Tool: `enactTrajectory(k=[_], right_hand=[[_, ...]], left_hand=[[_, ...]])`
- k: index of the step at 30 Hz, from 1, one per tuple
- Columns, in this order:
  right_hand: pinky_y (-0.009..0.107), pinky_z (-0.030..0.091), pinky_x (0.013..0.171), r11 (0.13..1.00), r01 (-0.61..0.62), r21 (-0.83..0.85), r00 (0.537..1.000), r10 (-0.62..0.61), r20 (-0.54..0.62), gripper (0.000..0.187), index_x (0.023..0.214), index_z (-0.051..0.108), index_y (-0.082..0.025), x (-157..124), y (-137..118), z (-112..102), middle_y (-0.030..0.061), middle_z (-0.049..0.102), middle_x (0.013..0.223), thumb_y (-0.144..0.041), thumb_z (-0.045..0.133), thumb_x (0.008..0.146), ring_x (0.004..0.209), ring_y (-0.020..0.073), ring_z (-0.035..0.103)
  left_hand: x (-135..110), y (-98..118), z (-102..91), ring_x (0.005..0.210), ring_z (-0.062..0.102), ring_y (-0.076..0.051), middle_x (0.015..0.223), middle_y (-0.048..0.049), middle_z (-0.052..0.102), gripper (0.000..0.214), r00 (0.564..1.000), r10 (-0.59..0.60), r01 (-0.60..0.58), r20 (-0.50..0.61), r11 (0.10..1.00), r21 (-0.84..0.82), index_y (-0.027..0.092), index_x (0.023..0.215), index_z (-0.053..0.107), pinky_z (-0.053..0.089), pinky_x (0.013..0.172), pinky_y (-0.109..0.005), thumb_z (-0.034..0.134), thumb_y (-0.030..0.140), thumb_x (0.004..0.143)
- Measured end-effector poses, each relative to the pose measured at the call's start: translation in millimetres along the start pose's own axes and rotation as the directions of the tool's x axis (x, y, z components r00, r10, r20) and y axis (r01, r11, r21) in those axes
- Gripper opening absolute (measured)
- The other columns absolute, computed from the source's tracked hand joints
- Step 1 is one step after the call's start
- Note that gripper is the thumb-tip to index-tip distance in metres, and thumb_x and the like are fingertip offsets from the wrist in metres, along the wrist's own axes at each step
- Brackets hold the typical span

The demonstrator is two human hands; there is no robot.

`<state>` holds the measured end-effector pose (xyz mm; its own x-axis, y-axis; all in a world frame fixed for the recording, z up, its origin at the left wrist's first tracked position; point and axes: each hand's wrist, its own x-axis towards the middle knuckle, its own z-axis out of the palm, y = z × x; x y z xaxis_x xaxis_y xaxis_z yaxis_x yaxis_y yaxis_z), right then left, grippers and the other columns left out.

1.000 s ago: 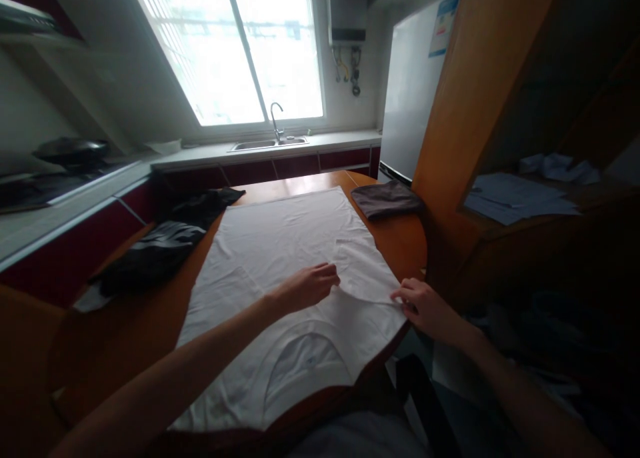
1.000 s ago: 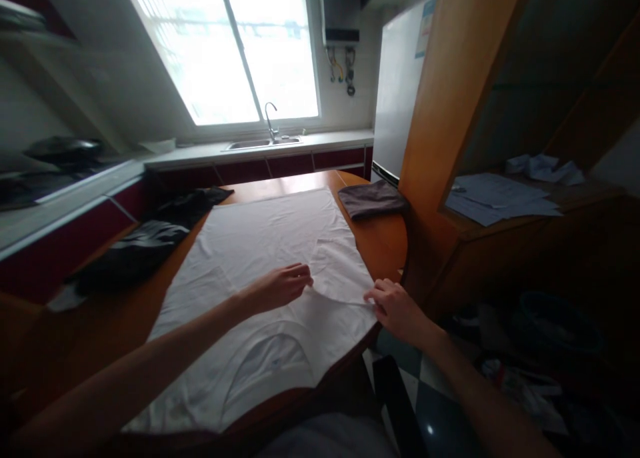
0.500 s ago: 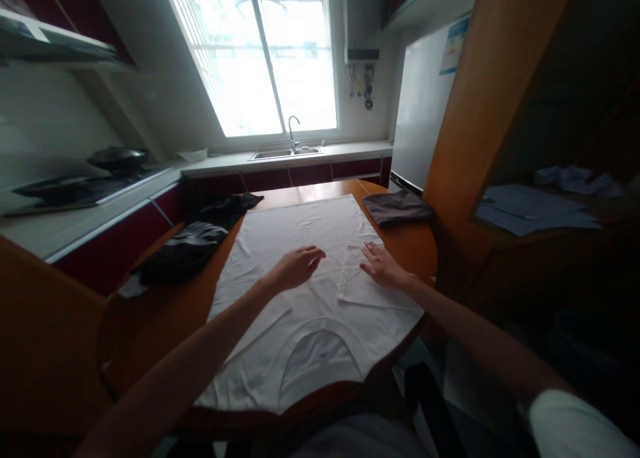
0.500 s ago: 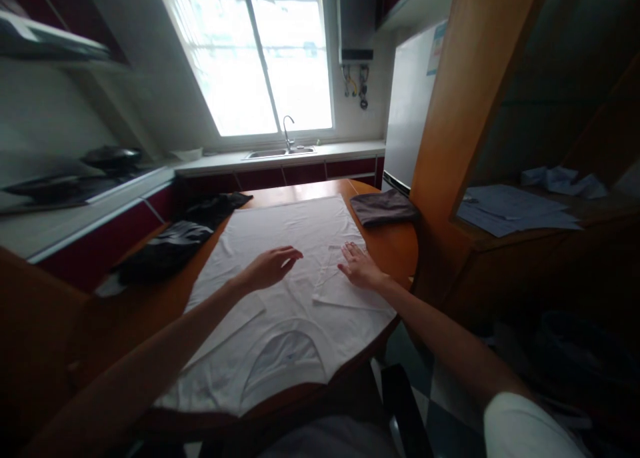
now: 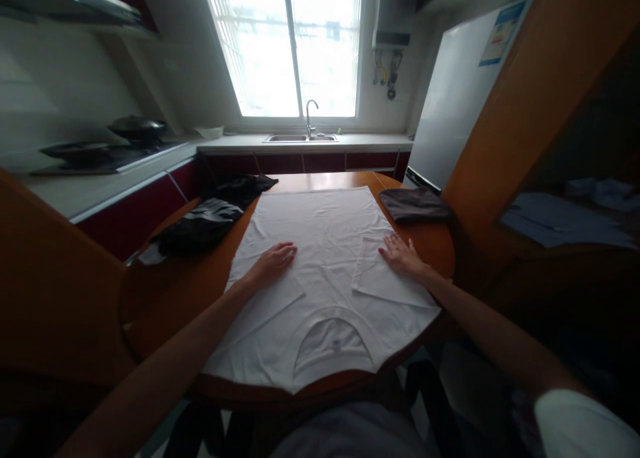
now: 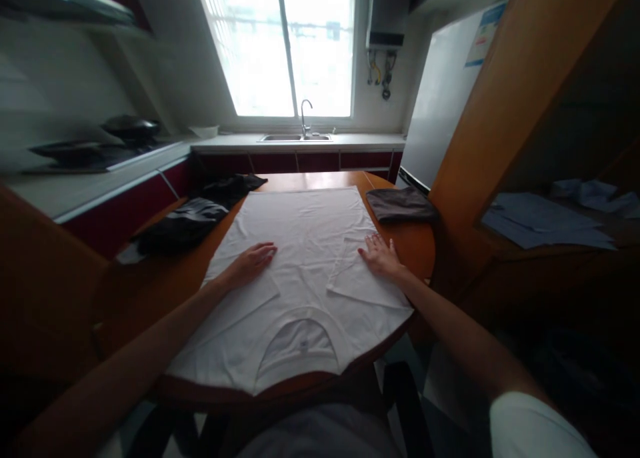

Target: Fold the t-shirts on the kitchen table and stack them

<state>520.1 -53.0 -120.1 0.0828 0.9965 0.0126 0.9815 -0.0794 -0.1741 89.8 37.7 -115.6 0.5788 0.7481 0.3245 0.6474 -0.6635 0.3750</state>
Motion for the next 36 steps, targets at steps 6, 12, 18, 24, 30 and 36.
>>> enactTrajectory(k=[6,12,18,24,30,36], right_hand=[[0.058,0.009,0.122,0.996,-0.069,-0.048,0.988,0.061,-0.143,0.066,0.159,0.029,-0.010,-2.2,6.4,-21.0,0.0161,0.016,0.167,-0.047,0.023,0.104,0.155,0.0292,0.010],[0.052,0.012,0.123,0.993,0.117,-0.013,0.993,-0.118,-0.014,0.068,0.157,0.034,-0.010,-50.6,-25.2,-6.5,0.0166,0.019,0.166,-0.051,0.025,0.104,0.155,0.0284,0.012],[0.048,0.013,0.124,0.983,0.183,0.025,0.982,-0.182,-0.040,0.066,0.157,0.035,-0.014,-101.8,-63.0,3.0,0.0148,0.021,0.166,-0.051,0.028,0.103,0.155,0.0253,0.014],[0.050,0.015,0.123,0.994,0.097,0.056,0.993,-0.093,-0.069,0.068,0.158,0.034,-0.015,-90.2,-65.3,0.8,0.0152,0.019,0.167,-0.053,0.032,0.102,0.155,0.0277,0.013],[0.063,0.006,0.120,0.991,-0.124,0.052,0.992,0.123,0.021,0.072,0.160,0.024,-0.012,-50.2,-33.7,-1.3,0.0171,0.011,0.168,-0.055,0.026,0.103,0.155,0.0305,0.007],[0.065,0.000,0.120,0.990,-0.136,0.046,0.979,0.127,0.161,0.069,0.157,0.034,-0.019,-35.9,-28.5,-8.4,0.0130,0.018,0.167,-0.059,0.027,0.102,0.155,0.0280,0.010]], left_hand=[[3.0,-6.7,0.7,0.125,0.060,-0.027,0.139,-0.0114,0.061,0.056,1.000,0.004,-0.004,0.004,1.000,-0.016,0.021,0.123,0.068,0.045,0.112,-0.040,0.038,0.059,0.096],[4.1,-3.8,0.0,0.125,0.059,-0.027,0.140,-0.0111,0.060,0.065,1.000,-0.013,0.014,0.020,0.999,-0.032,0.021,0.124,0.068,0.044,0.113,-0.040,0.037,0.068,0.092],[5.1,-4.7,1.2,0.126,0.059,-0.028,0.139,-0.0106,0.060,0.068,0.999,-0.035,0.035,0.012,0.998,-0.051,0.022,0.122,0.069,0.043,0.114,-0.042,0.037,0.073,0.090],[5.2,-4.6,0.1,0.126,0.058,-0.028,0.141,-0.0114,0.059,0.066,0.999,-0.027,0.028,0.030,0.999,-0.037,0.021,0.125,0.068,0.043,0.113,-0.041,0.039,0.069,0.091],[3.7,-6.2,1.1,0.128,0.057,-0.027,0.141,-0.0112,0.059,0.067,0.999,-0.022,0.023,0.023,0.999,-0.038,0.021,0.125,0.068,0.043,0.113,-0.039,0.037,0.069,0.092],[4.0,-8.6,2.6,0.128,0.057,-0.027,0.141,-0.0103,0.059,0.062,1.000,-0.027,0.028,0.015,0.998,-0.047,0.022,0.126,0.068,0.042,0.114,-0.040,0.042,0.066,0.092]])
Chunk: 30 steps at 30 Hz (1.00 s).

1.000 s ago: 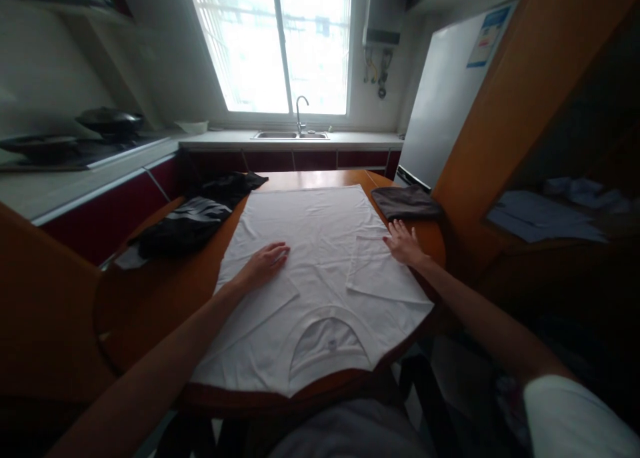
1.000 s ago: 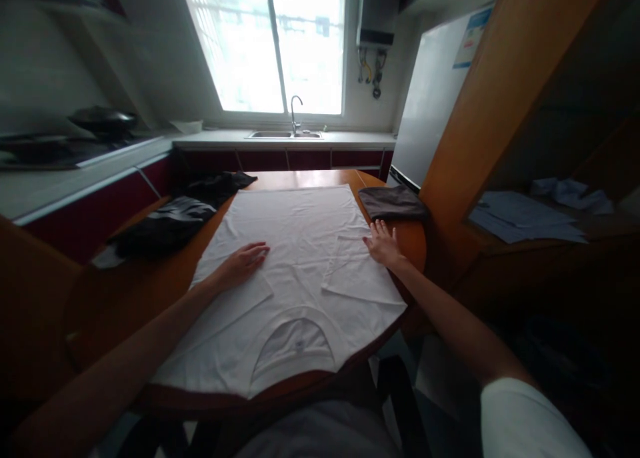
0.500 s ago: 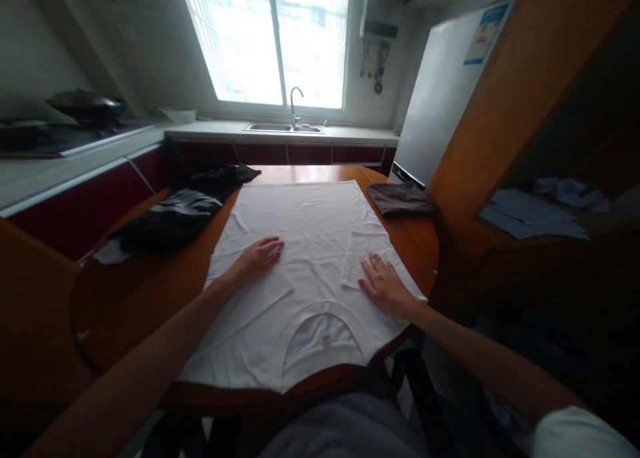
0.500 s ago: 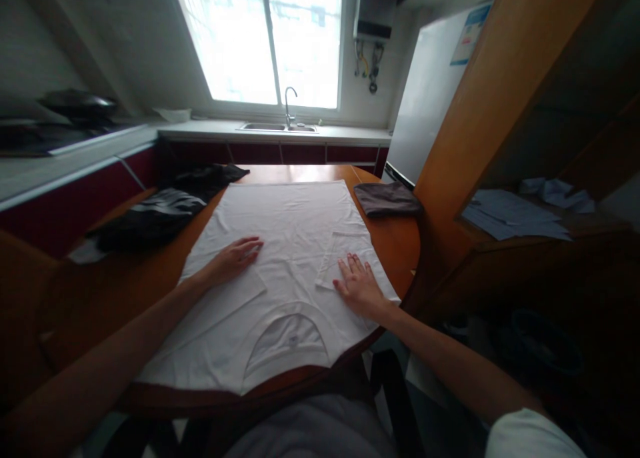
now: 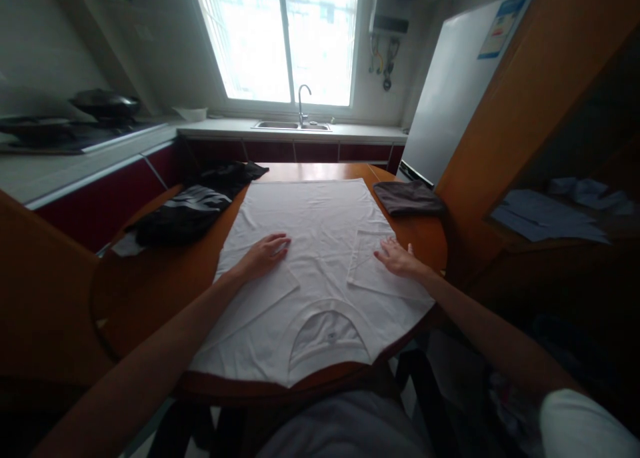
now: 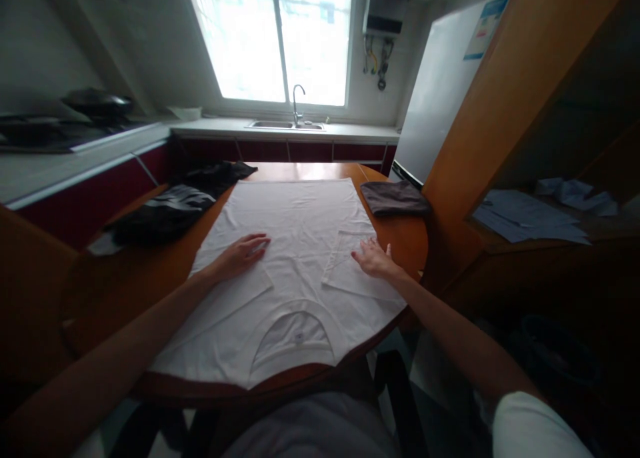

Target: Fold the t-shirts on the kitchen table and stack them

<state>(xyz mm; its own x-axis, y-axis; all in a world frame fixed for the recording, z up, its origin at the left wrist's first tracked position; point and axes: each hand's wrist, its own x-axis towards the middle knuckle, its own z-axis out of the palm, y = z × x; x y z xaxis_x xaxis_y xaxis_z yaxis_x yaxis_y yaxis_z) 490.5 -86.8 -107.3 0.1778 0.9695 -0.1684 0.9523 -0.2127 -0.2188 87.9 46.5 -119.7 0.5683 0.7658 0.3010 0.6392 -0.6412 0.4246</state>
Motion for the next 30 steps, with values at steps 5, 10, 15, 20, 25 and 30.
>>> enactTrajectory(k=[5,10,15,20,25,30], right_hand=[[0.060,0.004,0.122,1.000,0.019,0.003,0.997,-0.019,-0.069,0.066,0.159,0.029,-0.017,25.3,5.6,-3.2,0.0121,0.017,0.168,-0.054,0.023,0.104,0.155,0.0252,0.011],[0.061,0.004,0.122,0.998,0.052,-0.046,0.980,-0.060,-0.192,0.065,0.158,0.029,-0.013,34.6,13.4,2.5,0.0138,0.017,0.167,-0.050,0.024,0.105,0.156,0.0269,0.009],[0.058,0.020,0.120,0.976,0.197,-0.094,0.940,-0.216,-0.265,0.047,0.142,0.056,-0.017,41.2,-6.7,-8.6,0.0147,0.040,0.159,-0.038,0.046,0.101,0.148,0.0307,0.033],[0.029,0.047,0.097,0.910,0.414,-0.030,0.897,-0.413,-0.157,0.029,0.117,0.072,-0.018,75.0,-36.8,-27.3,0.0124,0.069,0.124,-0.023,0.060,0.092,0.109,0.0222,0.065],[0.022,0.045,0.066,0.923,0.381,0.046,0.924,-0.381,-0.003,0.019,0.100,0.076,-0.015,107.3,-33.1,-48.3,0.0050,0.073,0.089,-0.023,0.067,0.085,0.074,0.0152,0.065],[0.022,0.043,0.062,0.900,0.416,0.127,0.909,-0.414,-0.046,0.017,0.088,0.075,-0.013,121.4,-22.5,-51.4,0.0023,0.071,0.077,-0.026,0.066,0.084,0.068,0.0142,0.060]], left_hand=[[-0.8,-6.1,2.3,0.128,0.057,-0.028,0.141,-0.0118,0.059,0.062,0.999,0.046,-0.046,0.005,0.999,0.014,0.021,0.129,0.067,0.042,0.114,-0.040,0.040,0.065,0.094],[-1.3,-6.6,2.6,0.125,0.060,-0.029,0.140,-0.0133,0.060,0.061,0.999,0.039,-0.040,-0.005,0.999,-0.022,0.020,0.126,0.069,0.046,0.110,-0.041,0.043,0.064,0.094],[0.9,0.5,-2.1,0.123,0.062,-0.027,0.132,-0.0116,0.067,0.050,0.997,-0.029,0.016,-0.072,0.986,-0.167,0.018,0.121,0.070,0.044,0.112,-0.041,0.044,0.051,0.094],[-0.4,4.8,-5.1,0.118,0.065,-0.026,0.126,-0.0114,0.070,0.040,0.991,-0.067,0.039,-0.114,0.971,-0.235,0.018,0.112,0.073,0.049,0.105,-0.039,0.048,0.040,0.090],[-1.6,3.9,-3.8,0.114,0.066,-0.025,0.124,-0.0109,0.071,0.037,0.994,-0.052,0.024,-0.099,0.964,-0.265,0.018,0.109,0.074,0.050,0.104,-0.038,0.051,0.040,0.089],[-0.9,6.6,-6.0,0.112,0.067,-0.025,0.122,-0.0111,0.071,0.038,0.996,-0.055,0.035,-0.073,0.967,-0.253,0.018,0.109,0.074,0.051,0.101,-0.037,0.052,0.040,0.088]])
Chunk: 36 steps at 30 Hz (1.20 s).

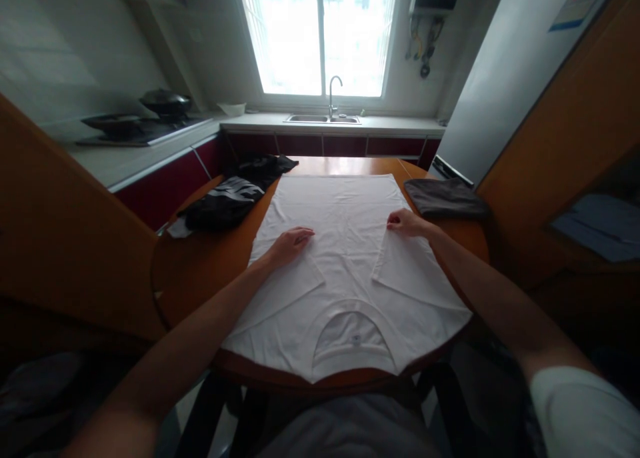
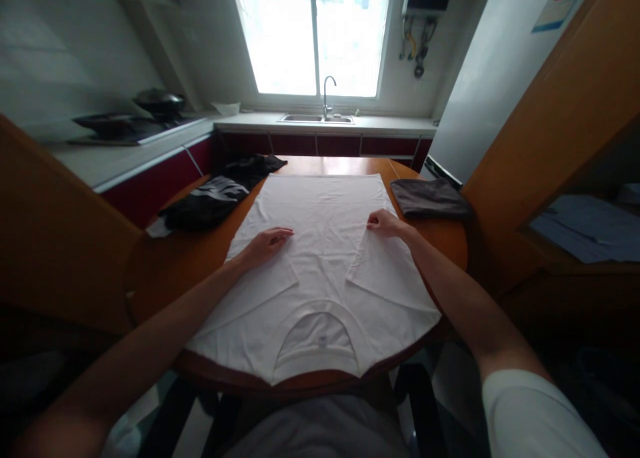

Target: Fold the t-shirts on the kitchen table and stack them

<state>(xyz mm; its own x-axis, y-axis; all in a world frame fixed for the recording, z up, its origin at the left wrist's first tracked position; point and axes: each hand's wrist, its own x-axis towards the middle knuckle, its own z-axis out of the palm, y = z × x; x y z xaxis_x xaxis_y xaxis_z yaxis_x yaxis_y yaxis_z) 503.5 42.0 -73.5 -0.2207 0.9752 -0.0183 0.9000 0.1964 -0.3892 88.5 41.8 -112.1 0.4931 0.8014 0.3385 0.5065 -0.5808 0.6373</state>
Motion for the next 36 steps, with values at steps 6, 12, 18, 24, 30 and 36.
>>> enactTrajectory(k=[6,12,18,24,30,36], right_hand=[[0.038,0.048,0.094,0.982,-0.049,-0.181,0.969,0.003,-0.249,0.025,0.108,0.071,-0.017,-20.8,-8.6,18.3,0.0133,0.069,0.115,-0.029,0.066,0.088,0.108,0.0268,0.062],[0.044,0.043,0.111,0.977,0.193,-0.090,0.930,-0.211,-0.300,0.035,0.127,0.065,-0.021,-95.0,0.3,39.8,0.0120,0.061,0.136,-0.024,0.051,0.095,0.128,0.0258,0.055],[0.049,0.036,0.118,0.979,0.196,-0.062,0.889,-0.204,-0.410,0.041,0.136,0.061,-0.023,-146.8,-1.2,46.3,0.0106,0.055,0.147,-0.035,0.042,0.102,0.139,0.0262,0.047],[0.048,0.031,0.121,0.989,0.130,-0.067,0.930,-0.145,-0.337,0.047,0.140,0.059,-0.025,-175.9,-9.2,34.0,0.0076,0.050,0.153,-0.042,0.037,0.103,0.146,0.0252,0.038],[0.054,0.019,0.123,0.987,0.072,-0.144,0.973,-0.101,-0.209,0.061,0.159,0.033,-0.025,-178.2,5.4,44.3,0.0078,0.017,0.168,-0.049,0.036,0.103,0.155,0.0268,0.015],[0.058,0.018,0.122,0.971,-0.107,-0.215,0.984,0.072,-0.165,0.065,0.160,0.028,-0.019,-147.5,22.2,44.2,0.0126,0.022,0.166,-0.052,0.025,0.104,0.154,0.0278,0.017]], left_hand=[[-0.8,4.2,-1.4,0.110,0.067,-0.025,0.123,-0.0119,0.070,0.037,1.000,-0.006,0.006,0.011,1.000,0.006,0.018,0.108,0.075,0.051,0.102,-0.039,0.053,0.040,0.088],[1.8,-5.0,0.1,0.113,0.066,-0.026,0.123,-0.0110,0.070,0.041,1.000,0.013,-0.013,0.018,1.000,0.012,0.020,0.109,0.075,0.050,0.104,-0.038,0.054,0.049,0.089],[3.2,-4.3,0.2,0.111,0.066,-0.027,0.125,-0.0112,0.069,0.047,1.000,0.002,-0.003,0.027,0.999,0.047,0.019,0.107,0.076,0.050,0.104,-0.040,0.054,0.057,0.088],[2.8,-1.2,-1.5,0.108,0.067,-0.026,0.122,-0.0115,0.070,0.053,1.000,0.011,-0.012,0.019,0.999,0.052,0.019,0.106,0.076,0.050,0.103,-0.040,0.053,0.063,0.086],[4.9,-5.0,0.5,0.111,0.067,-0.026,0.123,-0.0111,0.070,0.051,1.000,0.011,-0.012,0.007,0.998,0.054,0.020,0.104,0.076,0.050,0.104,-0.039,0.054,0.062,0.086],[3.5,-5.9,0.1,0.114,0.065,-0.026,0.124,-0.0116,0.070,0.050,1.000,0.023,-0.024,0.013,0.998,0.051,0.020,0.105,0.076,0.049,0.105,-0.040,0.052,0.059,0.088]])
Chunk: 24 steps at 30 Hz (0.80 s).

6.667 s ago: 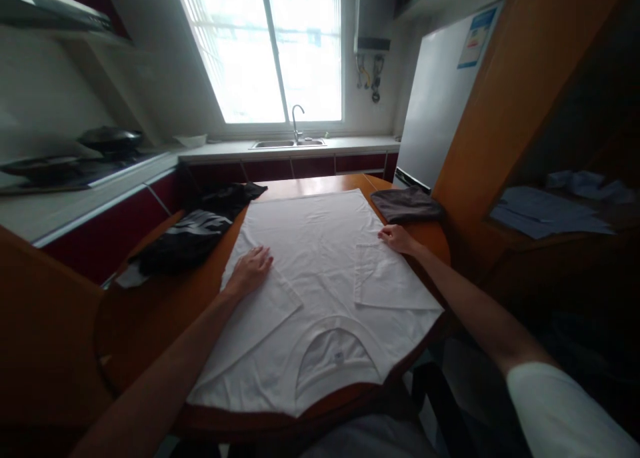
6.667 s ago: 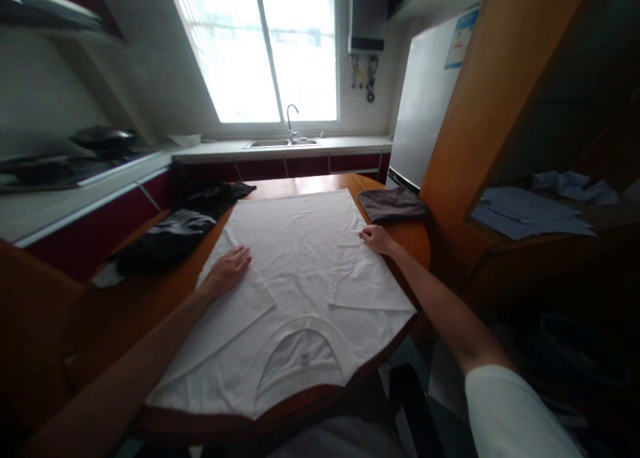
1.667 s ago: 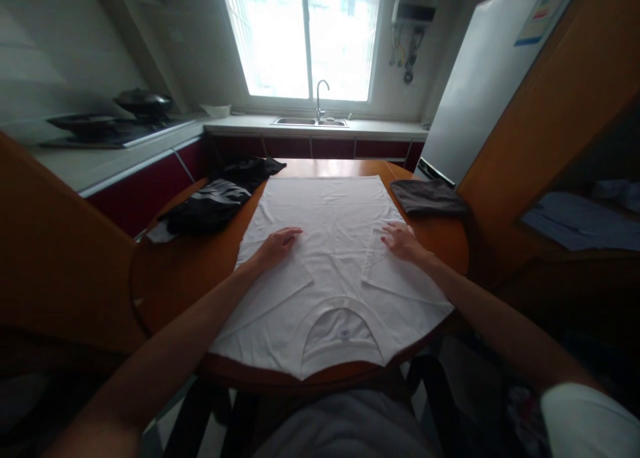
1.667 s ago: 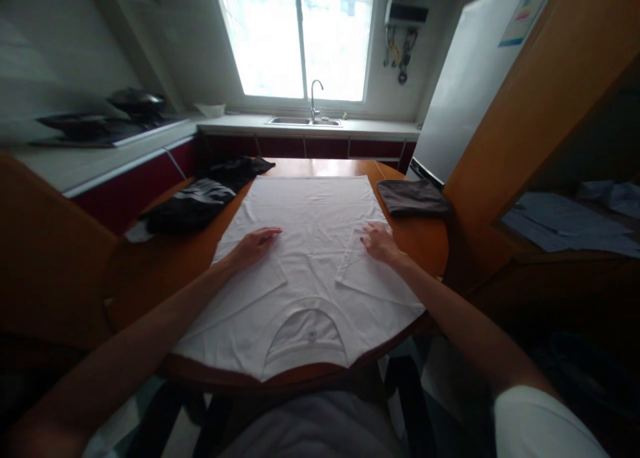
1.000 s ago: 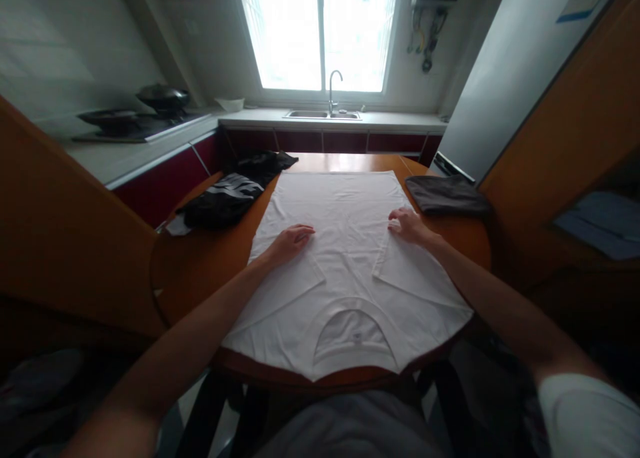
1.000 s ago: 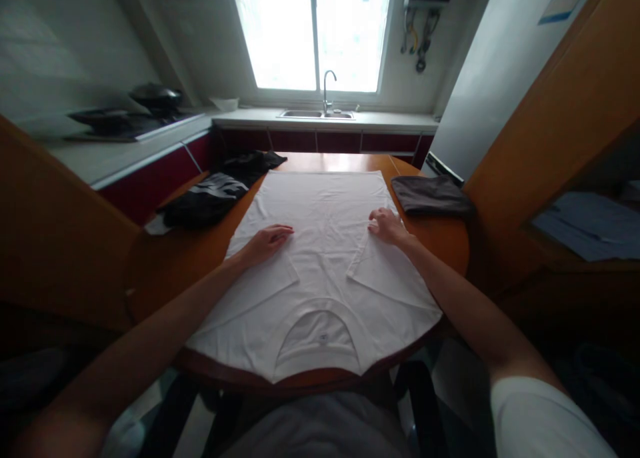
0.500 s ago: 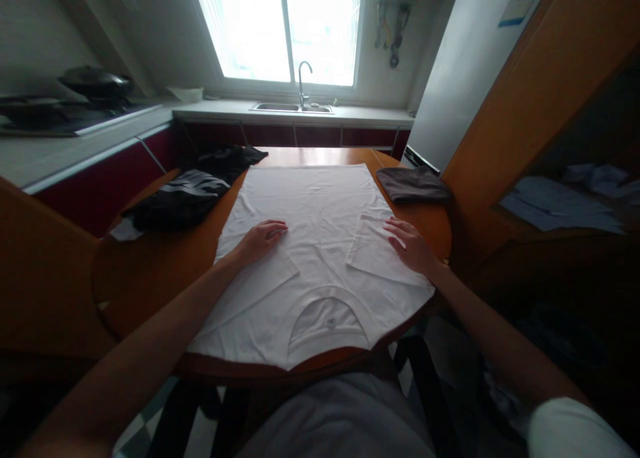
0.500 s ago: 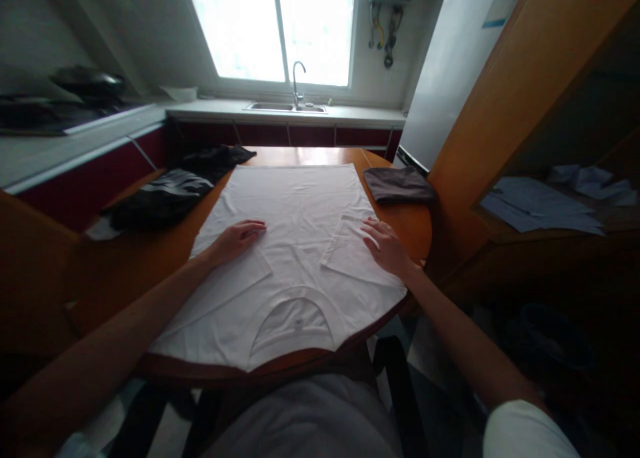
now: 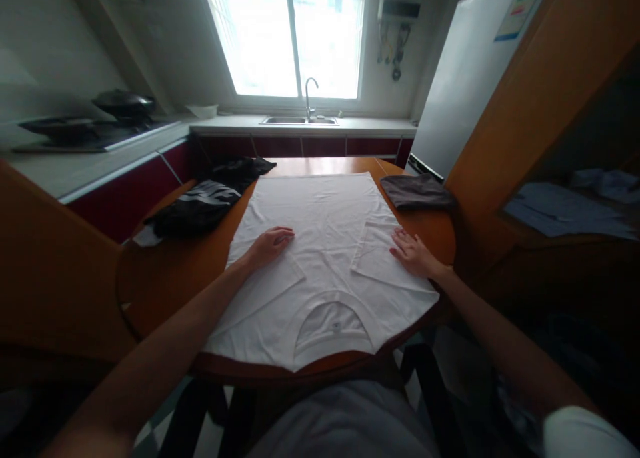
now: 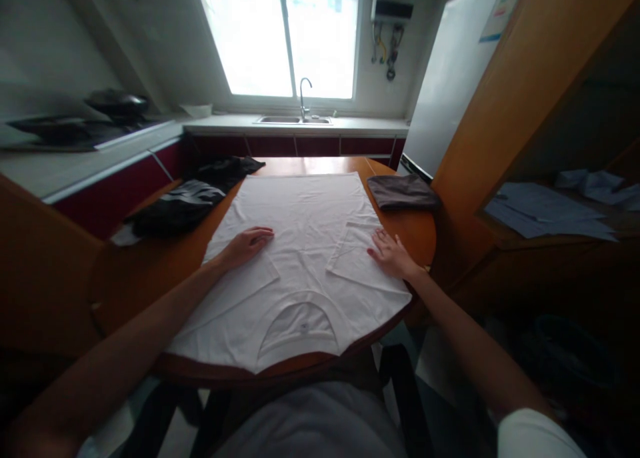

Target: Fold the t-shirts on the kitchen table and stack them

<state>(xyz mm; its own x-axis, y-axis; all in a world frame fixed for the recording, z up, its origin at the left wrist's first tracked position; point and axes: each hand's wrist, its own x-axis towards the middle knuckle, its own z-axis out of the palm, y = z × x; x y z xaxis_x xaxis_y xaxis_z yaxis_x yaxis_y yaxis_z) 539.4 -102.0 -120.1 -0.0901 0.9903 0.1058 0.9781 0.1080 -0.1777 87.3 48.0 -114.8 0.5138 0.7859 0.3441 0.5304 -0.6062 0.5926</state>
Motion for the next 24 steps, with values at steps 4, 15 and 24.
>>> enactTrajectory(k=[4,15,24], right_hand=[[0.061,0.018,0.121,0.997,-0.077,-0.007,0.997,0.077,0.004,0.068,0.159,0.030,-0.016,19.1,10.8,2.1,0.0137,0.022,0.166,-0.054,0.021,0.104,0.154,0.0288,0.016],[0.064,0.020,0.120,0.991,-0.129,-0.037,0.992,0.129,-0.007,0.074,0.160,0.025,-0.013,41.4,15.4,-1.2,0.0158,0.018,0.167,-0.058,0.018,0.102,0.154,0.0322,0.017],[0.049,0.019,0.124,0.997,0.060,-0.044,0.998,-0.061,-0.017,0.063,0.154,0.039,-0.011,59.3,-27.5,8.4,0.0162,0.031,0.163,-0.047,0.028,0.104,0.153,0.0268,0.023]], left_hand=[[-1.0,4.7,-2.4,0.112,0.066,-0.027,0.123,-0.0126,0.070,0.050,1.000,-0.008,0.008,0.011,1.000,-0.005,0.018,0.106,0.076,0.049,0.105,-0.041,0.053,0.059,0.087],[-1.1,7.6,-3.6,0.113,0.066,-0.028,0.124,-0.0117,0.070,0.047,0.999,-0.026,0.026,0.024,0.999,-0.031,0.020,0.103,0.077,0.049,0.105,-0.041,0.056,0.057,0.085],[-3.6,9.7,-4.8,0.114,0.064,-0.026,0.127,-0.0110,0.068,0.040,0.999,-0.033,0.034,0.043,0.999,-0.016,0.019,0.107,0.076,0.049,0.104,-0.040,0.054,0.045,0.086]])
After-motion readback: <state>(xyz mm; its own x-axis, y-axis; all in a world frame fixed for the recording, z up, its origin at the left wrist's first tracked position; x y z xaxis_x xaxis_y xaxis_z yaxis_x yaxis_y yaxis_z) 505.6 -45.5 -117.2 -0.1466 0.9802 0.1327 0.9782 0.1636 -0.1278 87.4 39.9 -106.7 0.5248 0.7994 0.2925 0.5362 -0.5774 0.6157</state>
